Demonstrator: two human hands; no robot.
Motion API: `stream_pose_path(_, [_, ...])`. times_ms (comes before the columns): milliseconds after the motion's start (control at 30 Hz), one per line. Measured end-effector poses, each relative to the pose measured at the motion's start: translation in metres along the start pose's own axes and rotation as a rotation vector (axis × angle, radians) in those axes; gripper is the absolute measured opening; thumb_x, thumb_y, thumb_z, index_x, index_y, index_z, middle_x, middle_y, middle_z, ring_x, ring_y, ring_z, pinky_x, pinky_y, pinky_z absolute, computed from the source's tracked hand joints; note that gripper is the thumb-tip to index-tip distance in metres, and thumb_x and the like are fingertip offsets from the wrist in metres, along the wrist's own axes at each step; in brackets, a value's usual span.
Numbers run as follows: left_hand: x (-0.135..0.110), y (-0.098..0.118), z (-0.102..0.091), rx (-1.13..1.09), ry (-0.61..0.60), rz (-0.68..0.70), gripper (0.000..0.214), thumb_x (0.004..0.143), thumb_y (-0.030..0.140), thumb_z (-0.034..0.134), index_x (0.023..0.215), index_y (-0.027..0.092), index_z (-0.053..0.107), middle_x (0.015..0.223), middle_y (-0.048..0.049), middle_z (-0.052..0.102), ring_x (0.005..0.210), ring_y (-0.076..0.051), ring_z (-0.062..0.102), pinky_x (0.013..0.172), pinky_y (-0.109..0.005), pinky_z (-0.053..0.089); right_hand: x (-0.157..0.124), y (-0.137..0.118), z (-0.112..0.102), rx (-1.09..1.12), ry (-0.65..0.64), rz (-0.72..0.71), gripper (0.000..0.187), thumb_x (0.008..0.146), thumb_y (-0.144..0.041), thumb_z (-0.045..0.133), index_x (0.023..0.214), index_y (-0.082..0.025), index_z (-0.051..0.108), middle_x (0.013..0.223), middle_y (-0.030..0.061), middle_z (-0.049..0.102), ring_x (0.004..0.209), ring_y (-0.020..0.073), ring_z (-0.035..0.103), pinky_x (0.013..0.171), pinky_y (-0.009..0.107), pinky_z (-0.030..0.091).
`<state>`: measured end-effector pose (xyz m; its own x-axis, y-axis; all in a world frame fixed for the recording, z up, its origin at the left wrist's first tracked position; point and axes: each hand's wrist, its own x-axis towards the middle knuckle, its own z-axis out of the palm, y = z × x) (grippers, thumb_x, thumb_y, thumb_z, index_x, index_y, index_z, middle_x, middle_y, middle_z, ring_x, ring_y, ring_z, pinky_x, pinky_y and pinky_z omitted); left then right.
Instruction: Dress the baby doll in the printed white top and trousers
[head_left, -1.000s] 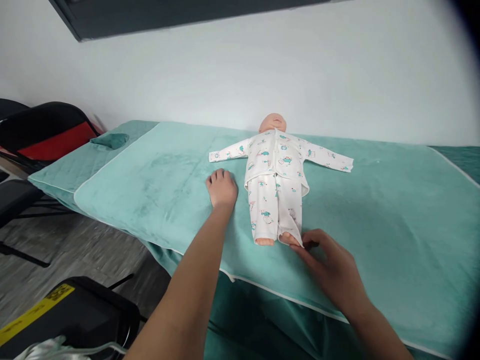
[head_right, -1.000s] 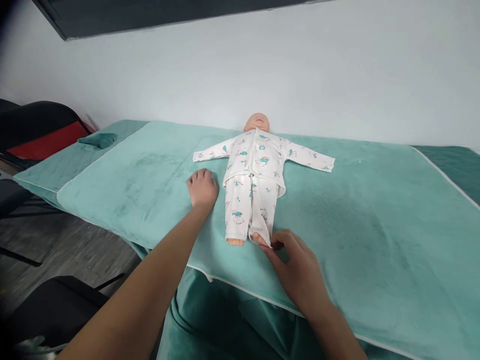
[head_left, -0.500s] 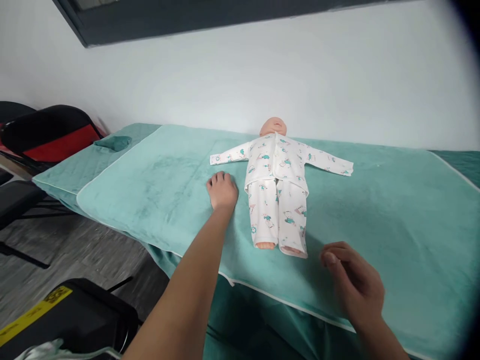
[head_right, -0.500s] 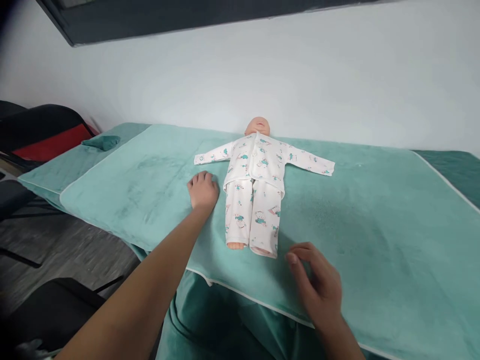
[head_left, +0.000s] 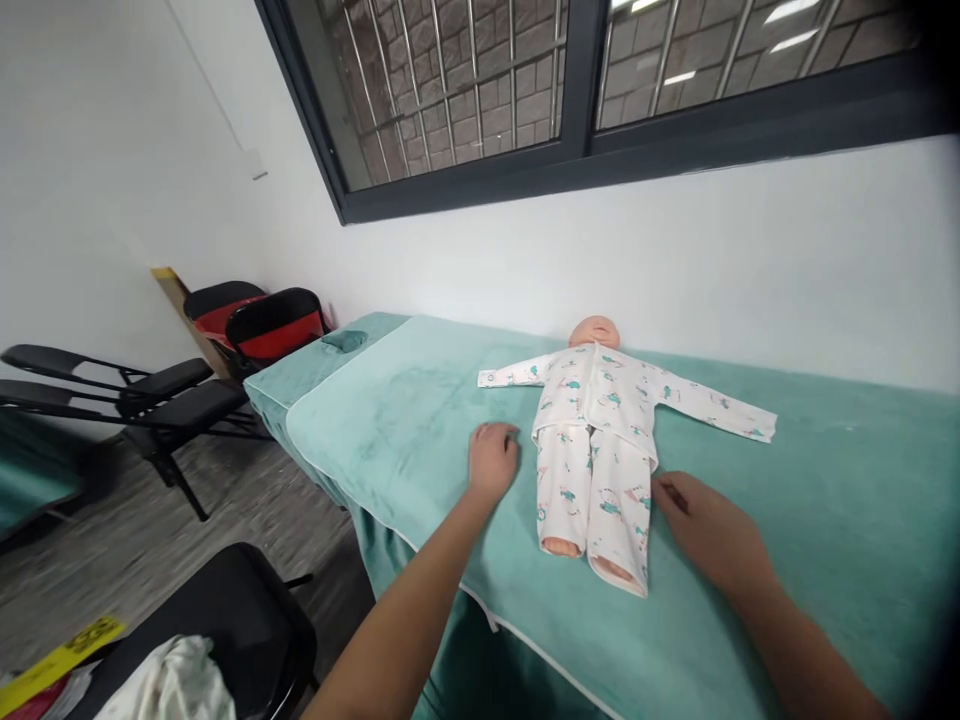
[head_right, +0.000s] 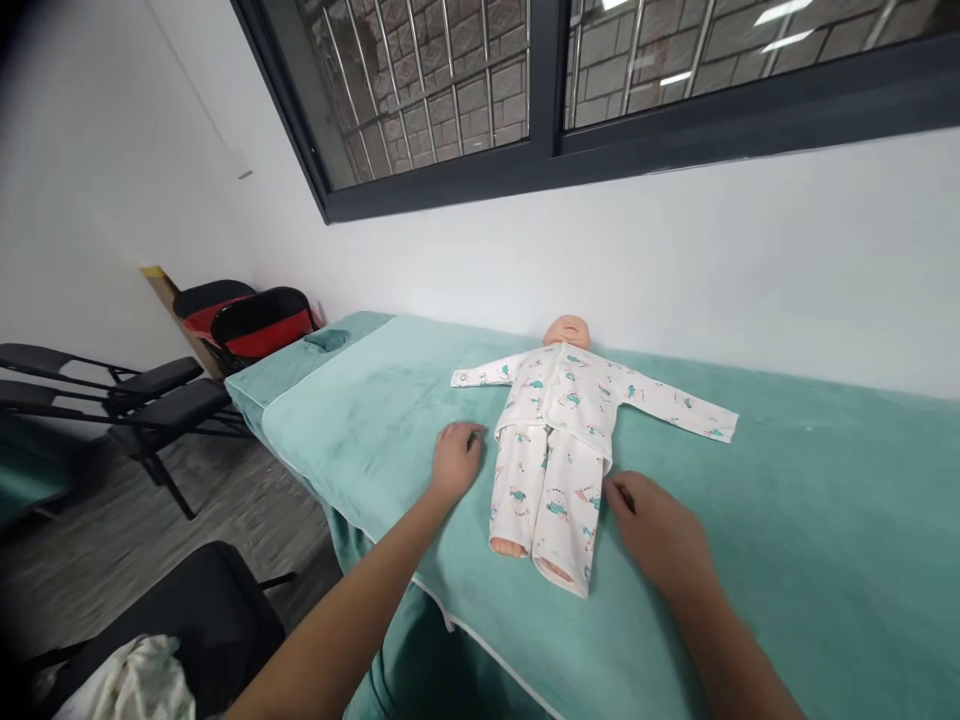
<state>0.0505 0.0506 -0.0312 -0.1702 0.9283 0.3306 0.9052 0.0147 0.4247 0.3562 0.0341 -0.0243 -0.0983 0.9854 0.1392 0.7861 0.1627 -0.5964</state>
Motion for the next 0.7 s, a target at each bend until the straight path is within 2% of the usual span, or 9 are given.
stream_pose_path(167, [-0.062,-0.01,-0.021,-0.069,-0.062,0.062,0.035,0.097,0.017,0.042,0.114,0.026,0.071,0.124,-0.001,0.076,0.119,-0.016,0.067,0.12,-0.038,0.041,-0.005,0.006,-0.004,0.093,-0.023,0.058,0.038,0.091,-0.054,0.044,0.088,-0.025,0.069,0.086,0.0041,0.075,0.076,0.0258,0.068,0.064,0.034,0.046])
stream_pose_path(267, [-0.117,-0.045,-0.036,0.024,-0.055,0.169,0.04,0.097,0.021,0.043,0.126,0.033,0.067,0.138,-0.0009,0.068,0.134,-0.019,0.06,0.126,-0.043,0.034,-0.005,0.009,-0.003,0.115,-0.048,0.046,0.039,0.09,-0.055,0.043,0.088,-0.026,0.069,0.087,0.0039,0.075,0.077,0.0262,0.069,0.065,0.036,0.048])
stream_pose_path(300, [-0.137,-0.062,-0.041,0.112,0.009,0.132,0.042,0.097,0.023,0.045,0.131,0.034,0.065,0.147,-0.0021,0.062,0.142,-0.021,0.053,0.126,-0.045,0.034,-0.005,0.01,-0.002,0.119,-0.054,0.046,0.039,0.09,-0.055,0.044,0.088,-0.026,0.069,0.088,0.0036,0.076,0.078,0.0261,0.069,0.066,0.036,0.049])
stream_pose_path(400, [-0.197,-0.128,-0.058,0.351,0.222,-0.142,0.043,0.094,0.031,0.05,0.135,0.034,0.063,0.157,-0.009,0.051,0.147,-0.028,0.046,0.12,-0.049,0.04,-0.007,0.013,0.0,0.114,-0.059,0.029,0.037,0.091,-0.054,0.045,0.091,-0.027,0.071,0.092,0.0028,0.076,0.08,0.0259,0.069,0.066,0.036,0.05])
stream_pose_path(467, [-0.236,-0.176,-0.079,0.499,0.269,-0.328,0.045,0.091,0.034,0.049,0.134,0.032,0.064,0.159,-0.0138,0.048,0.147,-0.034,0.046,0.116,-0.057,0.041,-0.01,0.014,0.001,0.113,-0.047,-0.001,0.037,0.091,-0.054,0.046,0.092,-0.028,0.071,0.094,0.003,0.076,0.081,0.0261,0.069,0.067,0.037,0.05])
stream_pose_path(533, [-0.274,-0.224,-0.108,0.63,0.312,-0.545,0.049,0.09,0.038,0.043,0.134,0.03,0.062,0.159,-0.0176,0.046,0.147,-0.038,0.045,0.115,-0.065,0.036,-0.012,0.015,0.002,0.118,-0.03,-0.034,0.037,0.091,-0.054,0.046,0.09,-0.027,0.071,0.094,0.0037,0.076,0.082,0.0263,0.069,0.066,0.037,0.05])
stream_pose_path(600, [-0.307,-0.27,-0.144,0.679,0.317,-0.841,0.061,0.084,0.049,0.043,0.138,0.026,0.059,0.157,-0.023,0.045,0.142,-0.05,0.046,0.101,-0.076,0.04,-0.016,0.016,0.003,0.122,-0.028,-0.045,0.037,0.092,-0.054,0.047,0.09,-0.026,0.071,0.096,0.0039,0.076,0.083,0.0262,0.069,0.067,0.037,0.05])
stream_pose_path(667, [-0.333,-0.308,-0.178,0.686,0.287,-1.129,0.074,0.073,0.057,0.05,0.137,0.022,0.059,0.15,-0.0296,0.051,0.132,-0.056,0.053,0.086,-0.073,0.049,-0.02,0.018,0.005,0.12,-0.036,-0.03,0.037,0.092,-0.055,0.047,0.092,-0.027,0.071,0.098,0.0036,0.076,0.086,0.0262,0.069,0.07,0.037,0.051])
stream_pose_path(700, [-0.343,-0.323,-0.191,0.661,0.215,-1.202,0.073,0.068,0.059,0.052,0.129,0.02,0.063,0.136,-0.0299,0.063,0.124,-0.052,0.061,0.083,-0.063,0.054,-0.022,0.019,0.005,0.118,-0.032,-0.023,0.038,0.092,-0.056,0.047,0.093,-0.027,0.071,0.1,0.0037,0.076,0.088,0.0263,0.069,0.072,0.038,0.051])
